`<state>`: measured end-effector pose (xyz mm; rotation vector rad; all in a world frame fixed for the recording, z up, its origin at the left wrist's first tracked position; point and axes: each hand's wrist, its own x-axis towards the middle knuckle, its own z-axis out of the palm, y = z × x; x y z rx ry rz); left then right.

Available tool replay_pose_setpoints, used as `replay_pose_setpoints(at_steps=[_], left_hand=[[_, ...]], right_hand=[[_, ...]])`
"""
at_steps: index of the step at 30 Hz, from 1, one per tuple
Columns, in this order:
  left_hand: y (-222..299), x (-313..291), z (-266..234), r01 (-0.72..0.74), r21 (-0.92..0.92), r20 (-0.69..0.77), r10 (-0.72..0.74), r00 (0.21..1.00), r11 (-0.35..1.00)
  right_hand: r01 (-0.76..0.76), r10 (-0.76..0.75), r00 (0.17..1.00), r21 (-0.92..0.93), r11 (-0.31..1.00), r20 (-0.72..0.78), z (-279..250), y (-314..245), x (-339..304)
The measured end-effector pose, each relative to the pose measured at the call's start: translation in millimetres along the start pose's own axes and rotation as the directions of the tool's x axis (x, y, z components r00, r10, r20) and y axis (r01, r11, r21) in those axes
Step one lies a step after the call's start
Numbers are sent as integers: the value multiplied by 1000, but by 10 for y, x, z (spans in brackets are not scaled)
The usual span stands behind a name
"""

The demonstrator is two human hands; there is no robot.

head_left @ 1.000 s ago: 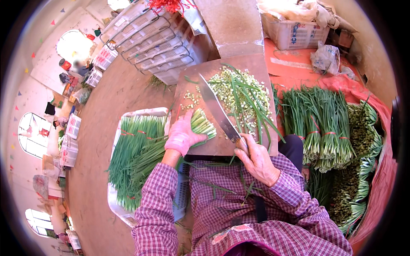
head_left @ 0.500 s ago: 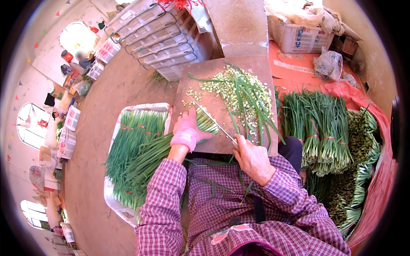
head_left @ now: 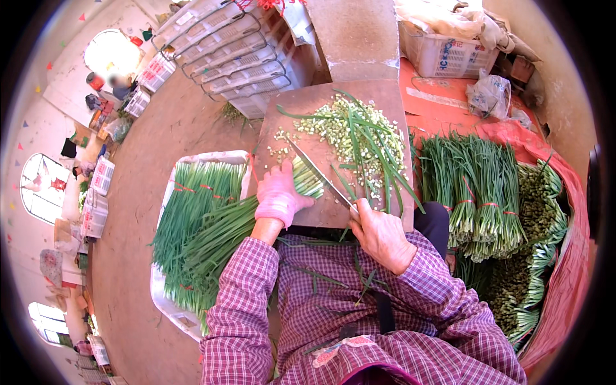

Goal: The person picks up bundles of green stalks, aligns the ends on a wooden board, trims the ends with a large knife, and places the trimmed bundles into a plastic crate.

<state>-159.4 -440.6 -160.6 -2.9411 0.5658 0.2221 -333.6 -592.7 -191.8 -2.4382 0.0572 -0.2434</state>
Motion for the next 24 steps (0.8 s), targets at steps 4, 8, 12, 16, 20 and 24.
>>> replay_pose_setpoints(at_steps=[4, 8, 12, 16, 20, 24], left_hand=[[-6, 21, 32, -12, -2, -32, 12, 999, 1000], [-29, 38, 101, -27, -14, -55, 26, 998, 1000], [-9, -32, 138, -58, 2, -134, 58, 989, 998], [-22, -34, 185, -54, 6, -145, 54, 988, 999], [22, -10, 89, -64, 14, -137, 65, 988, 998], [-31, -12, 126, -48, -5, -133, 47, 990, 999]], right_hand=[[22, -22, 1000, -23, 999, 0, -24, 22, 41], [76, -75, 997, -32, 997, 27, -97, 72, 106], [90, -91, 993, 18, 996, 76, -141, 95, 203], [64, -74, 991, 87, 994, 111, -81, 74, 404], [50, -61, 994, 123, 991, 93, 124, 137, 739], [1, -28, 981, 140, 990, 193, 3, 194, 530]])
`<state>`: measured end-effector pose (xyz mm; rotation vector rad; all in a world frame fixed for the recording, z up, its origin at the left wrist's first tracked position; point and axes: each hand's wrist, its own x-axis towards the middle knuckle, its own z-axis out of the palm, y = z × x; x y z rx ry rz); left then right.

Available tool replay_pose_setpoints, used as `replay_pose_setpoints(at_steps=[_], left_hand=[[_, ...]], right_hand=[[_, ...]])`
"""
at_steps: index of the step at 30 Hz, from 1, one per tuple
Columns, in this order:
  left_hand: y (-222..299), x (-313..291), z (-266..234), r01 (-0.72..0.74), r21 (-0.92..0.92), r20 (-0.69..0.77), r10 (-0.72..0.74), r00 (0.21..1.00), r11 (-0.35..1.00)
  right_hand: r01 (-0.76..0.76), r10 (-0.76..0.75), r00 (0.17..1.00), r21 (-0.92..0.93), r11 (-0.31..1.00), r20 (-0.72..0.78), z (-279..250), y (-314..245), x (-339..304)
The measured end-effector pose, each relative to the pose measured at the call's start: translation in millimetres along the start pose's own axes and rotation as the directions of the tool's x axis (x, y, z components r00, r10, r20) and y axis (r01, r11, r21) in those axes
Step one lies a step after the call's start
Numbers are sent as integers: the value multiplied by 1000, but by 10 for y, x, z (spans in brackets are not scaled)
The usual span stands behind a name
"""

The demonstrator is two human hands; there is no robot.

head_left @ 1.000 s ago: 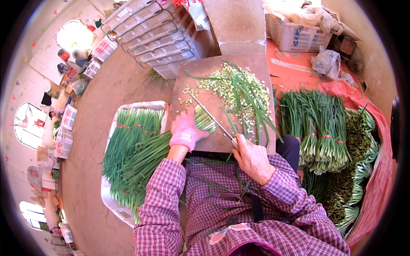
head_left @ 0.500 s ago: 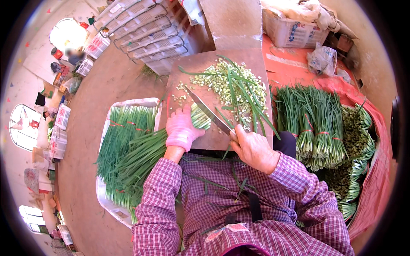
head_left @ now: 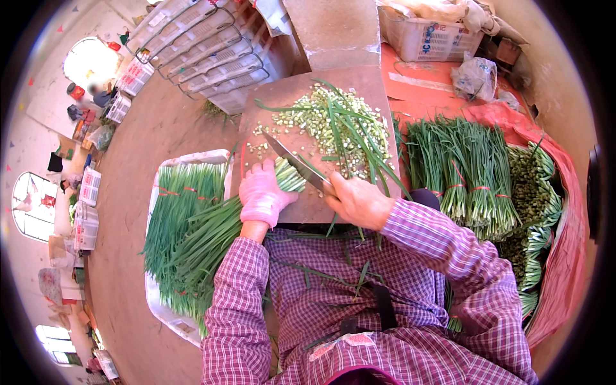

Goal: The person picks up bundles of green stalks, aligns the ends on a wooden board, trims the ends with a large knife, and places the trimmed bundles into a plastic crate.

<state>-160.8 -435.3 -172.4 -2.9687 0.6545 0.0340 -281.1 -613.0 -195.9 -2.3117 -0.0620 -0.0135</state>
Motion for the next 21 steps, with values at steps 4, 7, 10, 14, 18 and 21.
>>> replay_pose_setpoints(at_steps=[4, 7, 10, 14, 18, 21], left_hand=[[-41, -23, 97, -6, 11, -4, 6, 1000, 1000], [53, 3, 42, -25, 38, -24, 26, 999, 999], [65, 1, -35, -24, 26, -55, 25, 998, 999], [-15, 1, -76, 26, -13, 4, -26, 1000, 1000], [-28, -12, -14, 39, -13, 17, -39, 999, 999], [-56, -53, 44, 11, 3, -61, -11, 998, 1000]], right_hand=[[-32, 31, 999, 13, 999, 27, 74, -4, -67], [-64, 64, 997, -15, 998, -41, 292, 19, 277], [-88, 83, 990, -39, 995, -113, 444, 35, 608], [-117, 113, 989, -36, 992, -100, 439, -60, 445], [-101, 94, 994, -110, 989, -61, 335, -9, -20], [-106, 86, 984, -127, 986, -153, 476, -34, -37]])
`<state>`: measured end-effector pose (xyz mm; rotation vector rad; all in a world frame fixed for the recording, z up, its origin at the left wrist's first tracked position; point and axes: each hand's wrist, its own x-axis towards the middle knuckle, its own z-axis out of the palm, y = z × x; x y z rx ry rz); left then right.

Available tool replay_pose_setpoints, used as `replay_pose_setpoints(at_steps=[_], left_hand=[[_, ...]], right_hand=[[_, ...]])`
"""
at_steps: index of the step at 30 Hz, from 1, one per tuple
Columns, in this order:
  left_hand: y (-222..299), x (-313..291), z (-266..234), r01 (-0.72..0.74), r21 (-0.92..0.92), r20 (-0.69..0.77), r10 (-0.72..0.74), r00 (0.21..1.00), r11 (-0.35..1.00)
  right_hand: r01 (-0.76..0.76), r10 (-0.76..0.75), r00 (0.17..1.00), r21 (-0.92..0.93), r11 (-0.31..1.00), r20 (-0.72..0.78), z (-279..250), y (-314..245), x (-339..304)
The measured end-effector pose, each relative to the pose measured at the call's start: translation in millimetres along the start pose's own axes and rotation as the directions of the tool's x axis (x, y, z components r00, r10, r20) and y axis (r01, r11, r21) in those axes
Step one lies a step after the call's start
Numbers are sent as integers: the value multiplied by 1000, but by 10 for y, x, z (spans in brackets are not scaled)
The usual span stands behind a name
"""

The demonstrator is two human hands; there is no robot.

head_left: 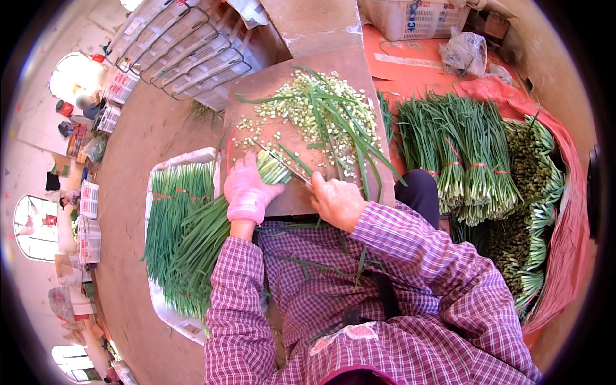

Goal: The person picks up bundles of green stalks, aligns the ends on a wooden board, trims the ends with a large knife, and places the trimmed bundles into a plastic crate.

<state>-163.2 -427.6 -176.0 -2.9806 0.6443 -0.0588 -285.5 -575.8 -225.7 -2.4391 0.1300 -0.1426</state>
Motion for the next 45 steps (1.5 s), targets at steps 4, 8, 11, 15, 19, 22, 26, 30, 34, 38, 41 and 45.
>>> replay_pose_setpoints(at_steps=[4, 8, 11, 15, 19, 22, 26, 30, 34, 38, 41, 45], left_hand=[[71, 46, -48, -8, -16, 5, 8, 1000, 1000], [79, 62, -69, 36, -48, 76, -33, 997, 998], [-2, 80, -109, 58, -72, 99, -51, 994, 996], [-113, -15, -55, -82, -142, -57, 75, 996, 986], [20, -638, -212, -299, -333, -466, 119, 877, 894], [20, -1246, -64, -187, -829, -284, -108, 953, 527], [171, -1569, 638, 166, -900, 284, -253, 925, -404], [-85, -1404, 810, 276, -735, 507, -232, 830, -619], [-263, -1367, 974, 89, -632, 419, -242, 875, -770], [-197, -1401, 813, -10, -609, 393, -313, 865, -793], [-222, -1444, 677, -168, -525, 260, -345, 902, -834], [-375, -1424, 350, -308, -447, 143, -406, 902, -840]], right_hand=[[26, -31, 987, -39, 999, -156, 329, 2, 434], [73, -106, 991, -326, 942, -84, 217, -29, 731], [30, -14, 999, -436, 900, 40, -99, 56, 845], [47, -168, 972, -567, 822, -162, -324, 355, 1111], [26, -126, 983, -575, 818, -135, -729, 107, 820], [251, -357, 925, -489, 835, -135, -770, -305, 748], [624, -664, 738, -501, 600, 124, -205, -933, 897], [785, -685, 615, -385, 485, 392, 335, -1185, 1181], [718, -505, 604, -147, 680, 617, 346, -1376, 1296], [644, -571, 731, -103, 758, 373, 230, -1321, 907], [560, -542, 812, -24, 828, 217, -6, -1381, 548], [418, -444, 887, 190, 888, 125, 43, -1322, 245]])
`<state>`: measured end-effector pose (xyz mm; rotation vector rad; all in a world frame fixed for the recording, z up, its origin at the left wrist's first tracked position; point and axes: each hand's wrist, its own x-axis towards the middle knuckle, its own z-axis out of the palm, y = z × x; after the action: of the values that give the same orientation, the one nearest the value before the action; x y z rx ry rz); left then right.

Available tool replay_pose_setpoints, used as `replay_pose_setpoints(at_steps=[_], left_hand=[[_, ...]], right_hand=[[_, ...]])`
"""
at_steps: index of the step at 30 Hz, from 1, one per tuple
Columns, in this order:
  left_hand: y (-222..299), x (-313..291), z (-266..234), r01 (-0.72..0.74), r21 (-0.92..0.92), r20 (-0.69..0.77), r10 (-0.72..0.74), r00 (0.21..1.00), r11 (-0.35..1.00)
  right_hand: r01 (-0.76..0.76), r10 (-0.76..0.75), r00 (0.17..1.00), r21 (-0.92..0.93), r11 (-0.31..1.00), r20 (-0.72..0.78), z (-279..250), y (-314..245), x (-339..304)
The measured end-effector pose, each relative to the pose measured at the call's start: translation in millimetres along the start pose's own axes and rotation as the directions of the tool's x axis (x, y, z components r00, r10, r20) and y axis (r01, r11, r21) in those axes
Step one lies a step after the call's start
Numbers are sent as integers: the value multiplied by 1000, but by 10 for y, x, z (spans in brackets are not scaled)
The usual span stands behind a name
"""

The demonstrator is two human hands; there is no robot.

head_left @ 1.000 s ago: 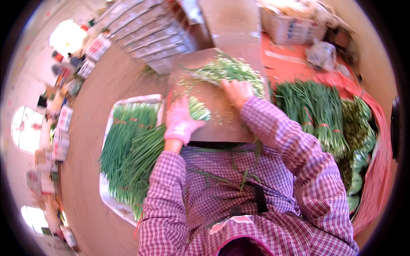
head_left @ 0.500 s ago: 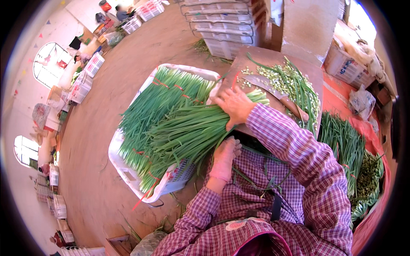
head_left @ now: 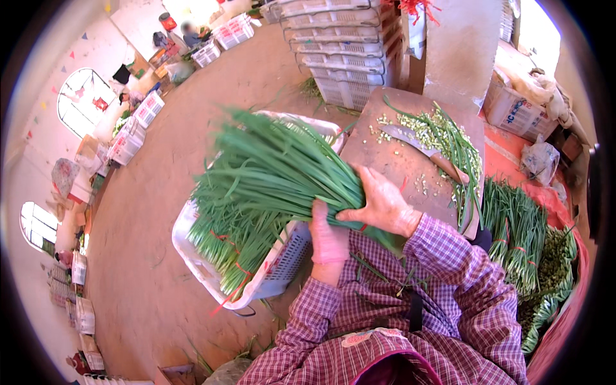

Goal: The person picks up bundles of green stalks, aligns the ends on a wooden board, trims the ends with a large knife, and places the trimmed bundles into a plastic crate.

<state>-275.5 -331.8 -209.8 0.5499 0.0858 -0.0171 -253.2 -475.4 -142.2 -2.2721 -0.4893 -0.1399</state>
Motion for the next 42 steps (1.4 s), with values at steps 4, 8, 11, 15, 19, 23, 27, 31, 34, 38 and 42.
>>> replay_pose_setpoints(at_steps=[4, 8, 11, 15, 19, 23, 27, 31, 34, 38, 42], left_hand=[[337, -113, 287, -242, 322, -104, 288, 952, 915], [627, -349, 414, -262, 530, -42, 334, 942, 807], [847, -370, 288, -248, 556, -8, 303, 953, 793], [946, -472, 239, -183, 593, -31, 250, 968, 784], [960, -509, 262, -170, 656, 1, 225, 974, 735], [1018, -512, 467, -111, 792, 36, 137, 990, 600], [1337, -327, 639, -138, 846, 271, -194, 943, 515], [1727, -431, 705, -57, 954, 95, -116, 989, 293], [1682, -360, 607, -208, 970, 160, -308, 938, -128], [1474, -187, 743, -6, 948, 127, -360, 924, 319], [1457, -163, 593, 113, 818, 108, -343, 933, 565]], right_hand=[[108, -97, 994, 557, 824, -50, 156, -105, 86], [105, 55, 983, 788, 607, -173, 436, -313, 202], [40, 118, 990, 958, 285, -77, 413, -450, 120], [-67, 137, 989, 996, 61, 58, 533, -404, -16], [-26, 189, 982, 999, -24, 30, 597, -447, -89], [19, 232, 973, 997, -72, -2, 607, -403, -99], [82, 405, 914, 975, -205, 8, 513, -223, -24], [116, 536, 842, 949, -294, 63, 527, -122, 171], [59, 477, 870, 932, -358, 128, 516, -280, 257], [32, 419, 906, 974, -224, 67, 456, -502, 294], [-19, 227, 973, 992, -122, 46, 242, -603, 280]])
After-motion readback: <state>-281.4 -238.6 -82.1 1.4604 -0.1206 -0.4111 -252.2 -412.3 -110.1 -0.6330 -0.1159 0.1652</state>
